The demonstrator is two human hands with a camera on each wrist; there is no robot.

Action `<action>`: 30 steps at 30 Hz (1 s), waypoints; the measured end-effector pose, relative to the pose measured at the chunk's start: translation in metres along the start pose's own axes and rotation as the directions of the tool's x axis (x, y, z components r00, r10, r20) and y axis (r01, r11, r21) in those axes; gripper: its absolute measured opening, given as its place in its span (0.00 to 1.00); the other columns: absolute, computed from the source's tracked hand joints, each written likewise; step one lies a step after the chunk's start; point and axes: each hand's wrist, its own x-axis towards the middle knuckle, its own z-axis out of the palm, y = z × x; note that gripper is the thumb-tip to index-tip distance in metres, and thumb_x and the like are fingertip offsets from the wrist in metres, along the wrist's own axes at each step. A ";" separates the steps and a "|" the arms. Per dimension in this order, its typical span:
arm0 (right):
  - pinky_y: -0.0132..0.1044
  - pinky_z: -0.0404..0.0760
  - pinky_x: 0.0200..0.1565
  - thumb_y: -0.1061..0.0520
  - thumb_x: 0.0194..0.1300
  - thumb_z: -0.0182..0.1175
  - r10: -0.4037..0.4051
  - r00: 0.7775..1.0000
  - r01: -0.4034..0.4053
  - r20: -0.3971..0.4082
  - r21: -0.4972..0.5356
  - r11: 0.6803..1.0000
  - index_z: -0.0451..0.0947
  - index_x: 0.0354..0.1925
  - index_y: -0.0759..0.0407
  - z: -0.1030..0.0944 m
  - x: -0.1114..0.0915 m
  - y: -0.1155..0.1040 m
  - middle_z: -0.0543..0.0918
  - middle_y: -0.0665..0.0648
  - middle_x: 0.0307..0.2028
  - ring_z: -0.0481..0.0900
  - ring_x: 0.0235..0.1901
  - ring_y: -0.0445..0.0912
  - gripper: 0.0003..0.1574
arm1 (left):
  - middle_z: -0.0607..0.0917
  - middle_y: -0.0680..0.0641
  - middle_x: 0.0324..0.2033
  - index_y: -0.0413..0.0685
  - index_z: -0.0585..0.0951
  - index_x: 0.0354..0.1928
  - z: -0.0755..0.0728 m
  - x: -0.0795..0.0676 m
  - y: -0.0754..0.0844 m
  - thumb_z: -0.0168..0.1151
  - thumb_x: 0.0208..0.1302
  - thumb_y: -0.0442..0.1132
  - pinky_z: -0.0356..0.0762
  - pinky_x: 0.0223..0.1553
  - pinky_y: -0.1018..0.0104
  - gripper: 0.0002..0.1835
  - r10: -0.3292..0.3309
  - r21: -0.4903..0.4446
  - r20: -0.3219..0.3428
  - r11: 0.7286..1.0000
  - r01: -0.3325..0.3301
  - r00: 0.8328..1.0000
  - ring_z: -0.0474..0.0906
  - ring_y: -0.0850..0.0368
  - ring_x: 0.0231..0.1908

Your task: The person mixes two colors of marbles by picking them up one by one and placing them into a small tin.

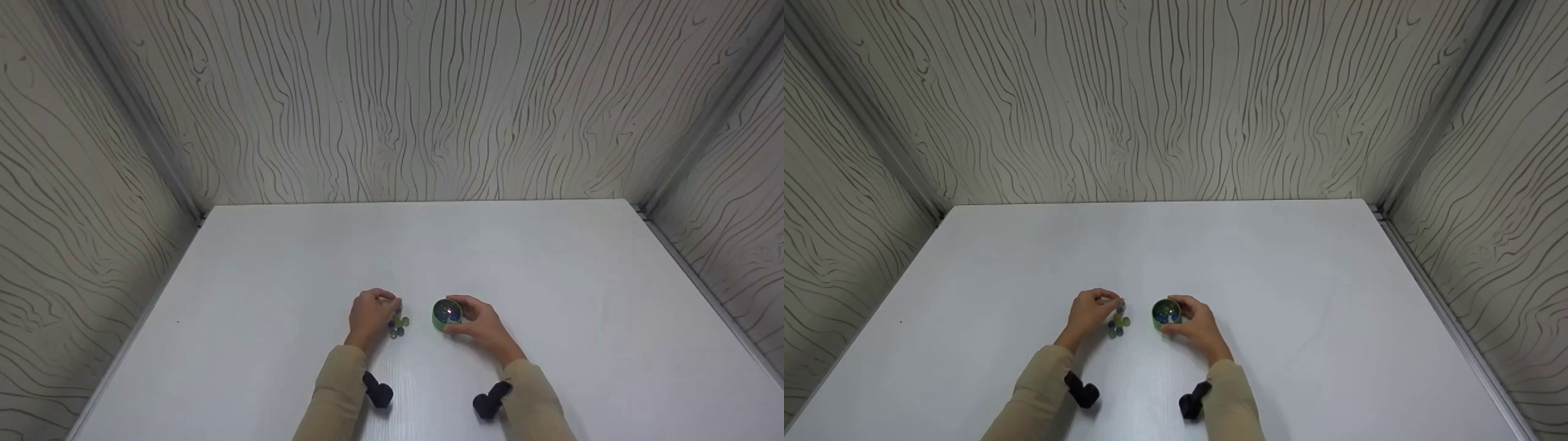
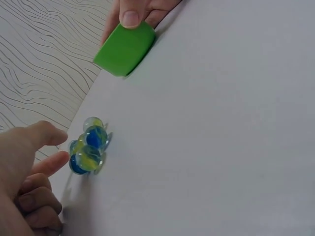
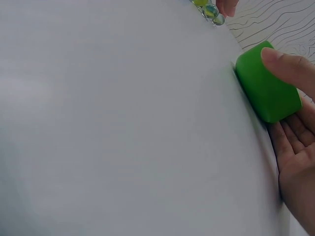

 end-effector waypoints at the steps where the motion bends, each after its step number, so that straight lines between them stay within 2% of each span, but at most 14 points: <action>1: 0.51 0.66 0.67 0.57 0.50 0.73 -0.006 1.000 0.006 0.001 -0.005 1.000 0.68 0.64 0.64 0.000 0.000 0.000 0.72 0.69 0.64 0.70 0.66 0.61 0.44 | 0.86 0.49 0.32 0.49 0.86 0.32 0.000 0.000 0.000 0.67 0.56 0.46 0.71 0.34 0.67 0.09 -0.011 0.004 -0.005 1.000 0.011 1.000 0.76 0.59 0.31; 9: 0.50 0.66 0.67 0.58 0.50 0.73 -0.031 0.999 0.031 0.011 -0.005 0.999 0.68 0.64 0.66 -0.001 -0.002 -0.002 0.71 0.69 0.64 0.69 0.66 0.62 0.44 | 0.87 0.50 0.32 0.51 0.86 0.31 0.000 0.000 0.002 0.69 0.54 0.51 0.75 0.41 0.62 0.12 -0.062 0.037 -0.002 0.997 0.062 0.998 0.78 0.58 0.33; 14: 0.51 0.66 0.67 0.58 0.51 0.72 -0.034 0.999 0.033 0.011 0.006 0.999 0.68 0.64 0.66 -0.001 -0.002 -0.001 0.71 0.70 0.64 0.69 0.66 0.62 0.44 | 0.87 0.50 0.32 0.49 0.86 0.31 0.001 0.000 0.001 0.70 0.53 0.51 0.76 0.43 0.61 0.13 -0.046 0.046 0.005 0.998 0.045 0.999 0.78 0.58 0.34; 22: 0.51 0.66 0.67 0.60 0.51 0.72 -0.021 1.000 0.021 0.006 -0.001 1.000 0.68 0.63 0.65 -0.001 -0.002 -0.002 0.71 0.69 0.64 0.69 0.66 0.62 0.43 | 0.86 0.50 0.28 0.48 0.86 0.29 0.001 0.000 0.000 0.70 0.53 0.50 0.74 0.38 0.64 0.13 -0.020 0.047 0.000 0.999 0.020 1.000 0.76 0.59 0.30; 30: 0.52 0.64 0.68 0.58 0.51 0.72 -0.038 0.999 0.038 0.003 0.011 0.999 0.69 0.63 0.64 0.001 0.000 0.002 0.73 0.68 0.63 0.69 0.66 0.61 0.42 | 0.87 0.50 0.27 0.47 0.86 0.29 0.000 0.000 0.000 0.69 0.53 0.49 0.76 0.38 0.64 0.12 -0.006 0.067 -0.009 0.998 0.007 1.000 0.79 0.59 0.29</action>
